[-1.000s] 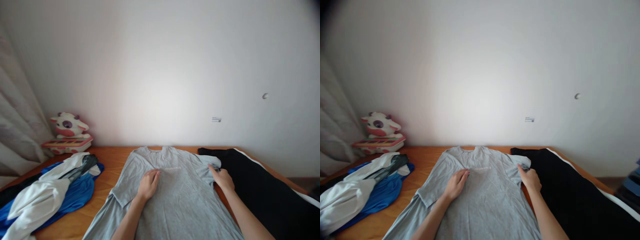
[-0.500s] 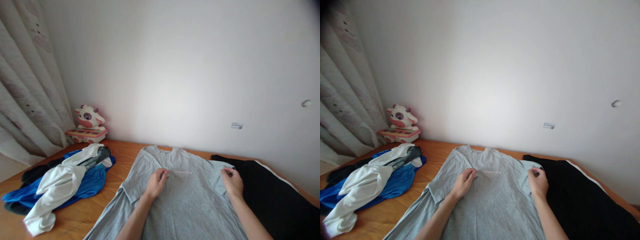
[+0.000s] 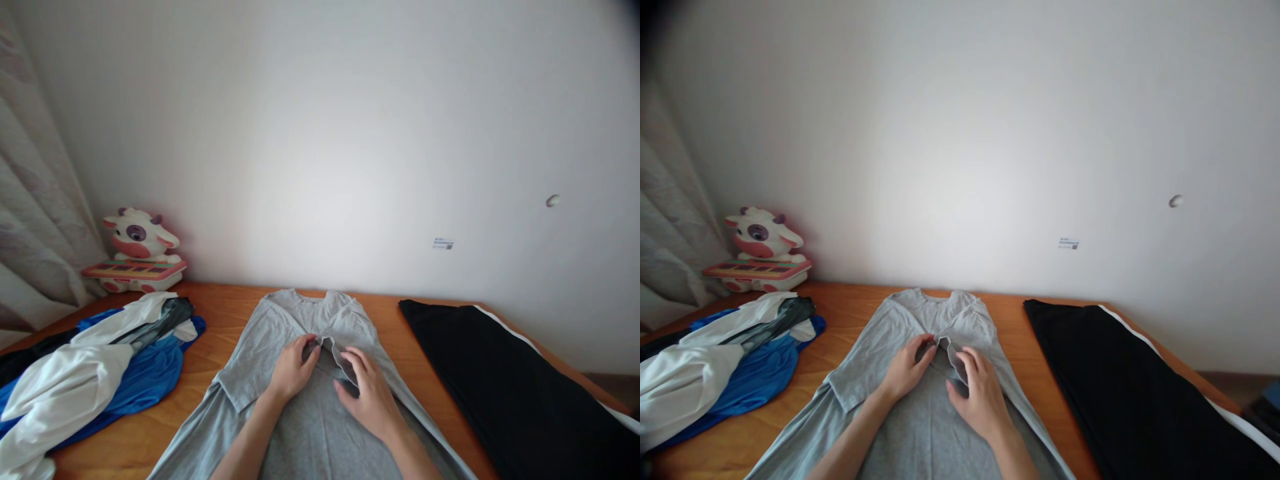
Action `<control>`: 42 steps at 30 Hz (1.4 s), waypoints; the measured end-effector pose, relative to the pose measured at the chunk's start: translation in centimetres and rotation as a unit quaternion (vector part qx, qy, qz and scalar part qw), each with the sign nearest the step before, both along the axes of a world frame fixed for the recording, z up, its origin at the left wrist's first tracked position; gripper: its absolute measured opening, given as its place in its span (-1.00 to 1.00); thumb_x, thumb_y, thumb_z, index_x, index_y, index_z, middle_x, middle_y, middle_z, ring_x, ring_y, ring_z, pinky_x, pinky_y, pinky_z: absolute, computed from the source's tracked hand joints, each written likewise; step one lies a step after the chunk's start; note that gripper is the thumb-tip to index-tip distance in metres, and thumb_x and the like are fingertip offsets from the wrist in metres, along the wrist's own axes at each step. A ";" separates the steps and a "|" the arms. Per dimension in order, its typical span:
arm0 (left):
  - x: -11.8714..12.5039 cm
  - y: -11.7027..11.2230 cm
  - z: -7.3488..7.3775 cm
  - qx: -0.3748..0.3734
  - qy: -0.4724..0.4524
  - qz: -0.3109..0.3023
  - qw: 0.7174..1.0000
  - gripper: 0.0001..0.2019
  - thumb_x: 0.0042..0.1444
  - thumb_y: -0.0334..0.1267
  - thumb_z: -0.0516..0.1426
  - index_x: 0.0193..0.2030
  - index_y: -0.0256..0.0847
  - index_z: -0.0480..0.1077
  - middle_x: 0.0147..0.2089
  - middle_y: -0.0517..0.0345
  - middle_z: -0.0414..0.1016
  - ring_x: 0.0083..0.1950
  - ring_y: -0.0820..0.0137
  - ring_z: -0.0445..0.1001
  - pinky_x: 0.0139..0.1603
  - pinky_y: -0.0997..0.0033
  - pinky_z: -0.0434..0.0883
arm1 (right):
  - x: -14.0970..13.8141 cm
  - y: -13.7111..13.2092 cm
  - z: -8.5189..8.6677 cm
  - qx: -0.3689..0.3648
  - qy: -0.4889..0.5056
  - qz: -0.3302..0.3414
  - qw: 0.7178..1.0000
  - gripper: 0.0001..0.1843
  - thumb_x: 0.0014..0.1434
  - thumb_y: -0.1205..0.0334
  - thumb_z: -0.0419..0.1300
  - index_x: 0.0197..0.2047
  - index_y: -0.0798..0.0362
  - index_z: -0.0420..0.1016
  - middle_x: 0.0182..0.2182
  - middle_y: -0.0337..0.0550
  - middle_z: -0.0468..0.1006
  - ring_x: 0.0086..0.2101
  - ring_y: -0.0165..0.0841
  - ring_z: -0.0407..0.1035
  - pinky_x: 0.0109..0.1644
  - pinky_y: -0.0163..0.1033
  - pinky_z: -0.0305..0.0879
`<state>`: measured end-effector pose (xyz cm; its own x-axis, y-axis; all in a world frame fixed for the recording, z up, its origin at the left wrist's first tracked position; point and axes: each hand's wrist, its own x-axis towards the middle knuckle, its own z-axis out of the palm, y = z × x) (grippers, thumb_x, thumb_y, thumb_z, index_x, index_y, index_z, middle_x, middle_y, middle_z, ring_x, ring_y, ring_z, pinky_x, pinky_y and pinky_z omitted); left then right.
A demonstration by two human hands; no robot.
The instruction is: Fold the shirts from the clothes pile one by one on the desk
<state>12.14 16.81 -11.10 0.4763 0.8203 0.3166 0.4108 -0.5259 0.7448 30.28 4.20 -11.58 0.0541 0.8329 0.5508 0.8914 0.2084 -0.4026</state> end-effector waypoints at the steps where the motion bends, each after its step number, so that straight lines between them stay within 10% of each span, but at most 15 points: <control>1: 0.0 -0.1 0.0 0.009 0.015 0.000 1.000 -0.64 0.25 -0.09 0.11 0.13 -0.12 0.46 0.07 0.01 0.62 0.11 0.19 0.55 0.17 0.21 0.40 | 0.3 -0.1 0.0 -0.004 0.005 -0.003 1.000 -0.51 0.17 0.24 0.25 0.18 -0.03 0.36 0.11 -0.01 0.49 0.11 -0.13 0.41 0.20 0.01 0.39; 8: 1.7 0.4 0.4 -0.008 0.073 0.058 0.996 -0.54 0.08 -0.20 0.22 0.15 -0.11 0.47 -0.01 0.00 0.63 0.08 0.12 0.53 0.14 0.19 0.35 | 1.7 -1.6 1.5 -0.073 0.011 0.009 0.997 -0.54 0.10 0.30 0.28 0.10 -0.06 0.43 0.03 -0.07 0.50 0.04 -0.14 0.40 0.17 0.03 0.35; 12: 2.9 1.7 0.5 -0.065 0.004 0.075 0.995 -0.70 0.03 -0.37 0.13 -0.10 -0.14 0.58 -0.15 0.02 0.64 -0.08 0.17 0.56 0.03 0.25 0.37 | 2.5 -1.8 1.5 -0.079 0.023 0.003 0.997 -0.47 0.06 0.45 0.18 0.12 -0.06 0.42 0.03 -0.06 0.49 0.07 -0.15 0.38 0.20 0.03 0.32; 23: 2.5 2.9 -0.9 -0.236 -0.221 0.019 0.946 -0.59 -0.07 -0.29 0.06 -0.06 -0.22 0.52 -0.14 0.06 0.64 -0.27 0.31 0.56 -0.23 0.34 0.49 | 4.5 -2.3 1.1 -0.076 0.037 0.020 0.996 -0.35 -0.08 0.65 0.01 0.05 -0.06 0.35 -0.04 -0.16 0.48 0.00 -0.27 0.39 0.13 -0.14 0.32; 37: 1.8 2.4 -0.6 -0.283 -0.247 -0.024 0.926 -0.52 -0.14 -0.33 0.11 -0.01 -0.24 0.55 -0.18 0.09 0.67 -0.08 0.23 0.60 0.05 0.27 0.45 | 3.8 -3.0 2.5 -0.052 0.059 0.043 0.996 -0.95 0.16 0.30 0.14 -0.33 -0.02 0.40 -0.37 -0.21 0.46 -0.32 -0.33 0.37 -0.22 -0.26 0.29; 42: 1.6 1.9 -0.2 -0.284 -0.260 -0.075 0.920 -0.42 -0.14 -0.30 0.13 0.11 -0.23 0.47 -0.06 0.05 0.65 -0.10 0.23 0.57 -0.07 0.31 0.45 | 3.9 -2.4 1.6 -0.059 0.109 -0.023 0.992 -0.59 0.38 -0.04 0.01 -0.43 -0.02 0.39 -0.50 -0.22 0.48 -0.43 -0.37 0.36 -0.30 -0.29 0.24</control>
